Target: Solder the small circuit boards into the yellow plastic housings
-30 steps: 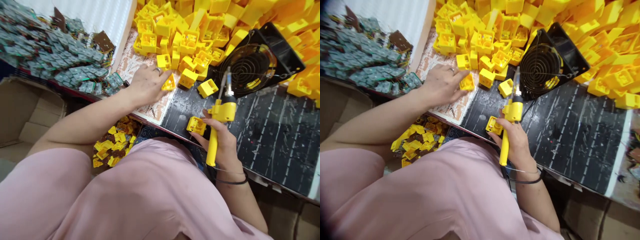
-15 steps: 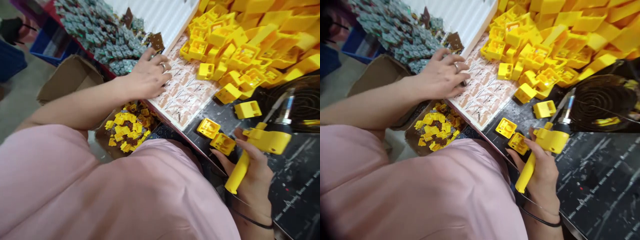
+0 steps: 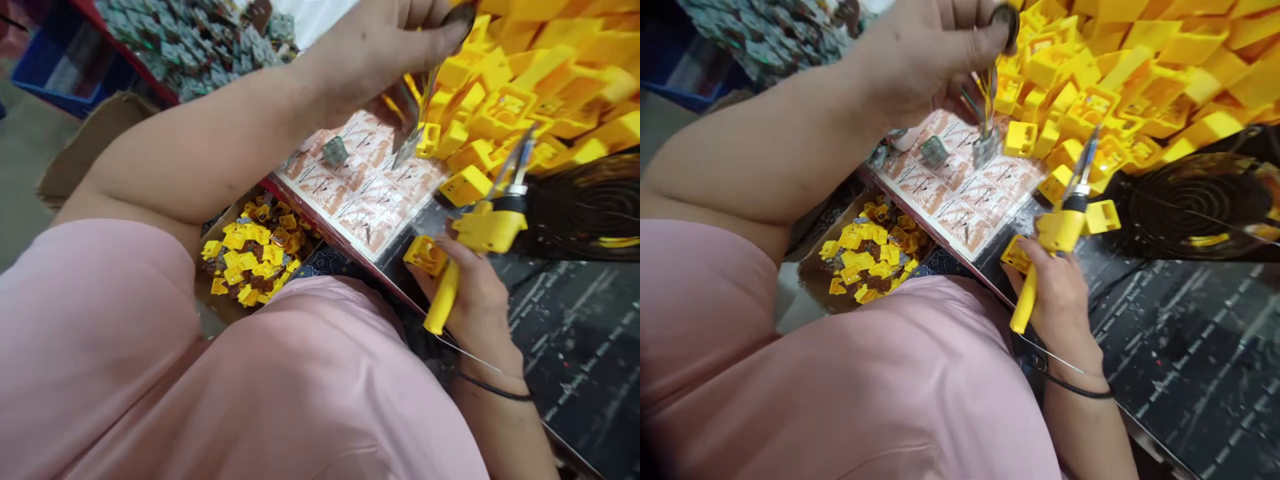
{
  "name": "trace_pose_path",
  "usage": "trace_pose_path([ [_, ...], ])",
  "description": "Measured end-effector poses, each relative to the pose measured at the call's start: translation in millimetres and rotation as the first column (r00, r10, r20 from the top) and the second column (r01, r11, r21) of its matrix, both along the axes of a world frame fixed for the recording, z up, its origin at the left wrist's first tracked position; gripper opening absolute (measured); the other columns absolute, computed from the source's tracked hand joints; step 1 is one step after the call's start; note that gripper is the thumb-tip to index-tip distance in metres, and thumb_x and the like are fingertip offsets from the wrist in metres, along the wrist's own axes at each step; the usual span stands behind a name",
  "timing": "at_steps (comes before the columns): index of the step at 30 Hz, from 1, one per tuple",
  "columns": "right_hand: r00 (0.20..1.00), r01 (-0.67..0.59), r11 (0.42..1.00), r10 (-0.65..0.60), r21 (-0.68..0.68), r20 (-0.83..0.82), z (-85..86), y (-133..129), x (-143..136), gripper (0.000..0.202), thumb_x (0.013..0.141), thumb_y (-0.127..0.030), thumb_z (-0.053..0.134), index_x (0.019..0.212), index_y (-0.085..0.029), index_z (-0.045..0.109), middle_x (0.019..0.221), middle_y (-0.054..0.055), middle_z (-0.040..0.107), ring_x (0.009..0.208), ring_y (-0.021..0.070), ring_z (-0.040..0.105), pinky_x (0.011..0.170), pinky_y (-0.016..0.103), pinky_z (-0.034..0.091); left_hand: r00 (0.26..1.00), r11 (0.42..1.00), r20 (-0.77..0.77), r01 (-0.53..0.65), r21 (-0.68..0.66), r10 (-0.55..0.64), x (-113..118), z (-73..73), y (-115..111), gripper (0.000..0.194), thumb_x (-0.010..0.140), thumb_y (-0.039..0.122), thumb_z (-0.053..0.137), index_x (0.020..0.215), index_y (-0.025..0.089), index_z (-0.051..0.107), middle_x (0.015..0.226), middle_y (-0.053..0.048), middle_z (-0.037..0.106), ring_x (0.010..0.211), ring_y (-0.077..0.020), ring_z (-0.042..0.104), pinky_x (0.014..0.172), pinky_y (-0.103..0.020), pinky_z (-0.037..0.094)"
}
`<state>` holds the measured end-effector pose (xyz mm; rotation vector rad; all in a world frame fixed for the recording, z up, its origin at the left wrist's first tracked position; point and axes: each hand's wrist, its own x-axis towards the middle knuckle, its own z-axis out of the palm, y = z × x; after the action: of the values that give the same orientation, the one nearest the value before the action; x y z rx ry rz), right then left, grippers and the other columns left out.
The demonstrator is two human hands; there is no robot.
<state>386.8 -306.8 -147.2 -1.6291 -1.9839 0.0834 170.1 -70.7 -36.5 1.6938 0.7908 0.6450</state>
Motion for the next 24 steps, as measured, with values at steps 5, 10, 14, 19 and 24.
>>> trace_pose_path([
  [5,0.998,-0.053,0.989,0.05,0.14,0.027,10.0,-5,-6,0.054,0.094,-0.024,0.078,0.142,-0.026,0.054,0.131,0.011,0.073,0.117,0.0311,0.075,0.095,0.041,0.064,0.985,0.97,-0.065,0.145,-0.194,-0.16,19,-31.6,-15,0.015,0.105,0.031,0.057,0.096,0.019,0.057,0.075,0.002,0.067,0.06,-0.0121,0.068,0.069,-0.034,0.058],
  [10,0.994,-0.093,0.989,0.086,0.112,0.066,11.4,-11,-1,0.056,0.094,-0.03,0.08,0.141,-0.026,0.051,0.121,0.007,0.077,0.113,0.0286,0.076,0.1,0.041,0.061,0.895,0.946,-0.44,0.203,0.254,-0.074,-2,-63.4,-16,0.042,0.093,0.052,0.065,0.125,0.025,0.067,0.098,-0.005,0.076,0.105,-0.0273,0.073,0.096,-0.047,0.057],
  [14,0.996,-0.087,0.991,0.084,0.103,0.028,8.9,-12,3,0.055,0.095,-0.034,0.08,0.14,-0.027,0.049,0.132,0.009,0.073,0.126,0.0295,0.072,0.108,0.044,0.057,0.855,0.779,-0.504,0.234,0.582,0.119,-18,-60.9,-26,0.04,0.098,0.051,0.052,0.124,0.028,0.071,0.117,-0.007,0.076,0.118,-0.0303,0.067,0.108,-0.05,0.05],
  [19,0.996,-0.087,0.985,0.088,0.152,-0.002,8.2,-16,5,0.059,0.093,-0.033,0.081,0.143,-0.026,0.049,0.124,0.009,0.076,0.119,0.029,0.075,0.105,0.044,0.059,0.846,0.665,-0.484,0.231,0.71,0.223,-25,-67.2,-35,0.039,0.098,0.056,0.054,0.1,0.026,0.08,0.099,-0.007,0.078,0.105,-0.0293,0.069,0.1,-0.048,0.051],
  [24,0.997,-0.071,0.982,0.075,0.177,-0.02,7.8,-16,5,0.062,0.092,-0.032,0.082,0.145,-0.025,0.049,0.121,0.008,0.076,0.122,0.0293,0.073,0.107,0.045,0.059,0.866,0.737,-0.454,0.164,0.656,0.211,-10,-95.6,-46,0.043,0.096,0.055,0.059,0.111,0.021,0.081,0.112,-0.008,0.08,0.103,-0.0264,0.071,0.098,-0.045,0.054],
])
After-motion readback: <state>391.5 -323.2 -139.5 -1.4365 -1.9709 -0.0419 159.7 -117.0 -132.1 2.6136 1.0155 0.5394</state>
